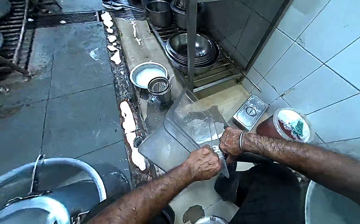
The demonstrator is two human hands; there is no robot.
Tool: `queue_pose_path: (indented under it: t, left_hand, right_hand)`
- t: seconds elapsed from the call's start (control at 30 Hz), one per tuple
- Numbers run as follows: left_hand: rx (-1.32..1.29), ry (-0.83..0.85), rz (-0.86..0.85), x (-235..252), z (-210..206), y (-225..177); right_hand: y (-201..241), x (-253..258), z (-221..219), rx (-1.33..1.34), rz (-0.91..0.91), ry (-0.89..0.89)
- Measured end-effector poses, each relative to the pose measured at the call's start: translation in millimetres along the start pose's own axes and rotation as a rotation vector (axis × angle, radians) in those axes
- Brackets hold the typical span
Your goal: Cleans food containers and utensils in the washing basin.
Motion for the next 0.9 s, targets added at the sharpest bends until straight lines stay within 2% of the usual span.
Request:
queue_pose_path:
  t: [0.1,0.23,0.4,0.6,0.77,0.9]
  left_hand:
    - [-0.037,0.048,-0.011,4.8,-6.2,-16.5]
    - [-0.027,0.048,-0.042,10.7,-11.3,-25.7]
    - [-0.01,0.008,-0.041,13.5,-10.6,-22.3]
    - [-0.026,0.063,-0.014,14.3,-3.9,-17.7]
    - [-0.025,0.111,-0.001,14.7,-2.1,-17.5]
    - [-0.013,0.093,-0.001,15.2,-2.1,-17.0]
  right_hand:
    - [7.8,3.7,-4.7,-0.042,0.015,0.034]
    - [7.4,13.4,-13.0,-0.033,-0.062,0.196]
    - [-11.3,20.0,-17.2,0.005,-0.15,0.169]
    - [-38.3,17.5,-30.7,0.067,-0.31,0.218]
    - [-75.8,-17.5,-56.1,0.244,-0.513,0.175]
    - [-106.1,-67.1,-107.7,0.421,-0.742,0.098]
Point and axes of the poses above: each hand's wrist, its own x-axis towards the middle knuckle, its own z-axis out of the back of the hand, y = z × x, the point moved 3 cm from there along x, towards the middle knuckle
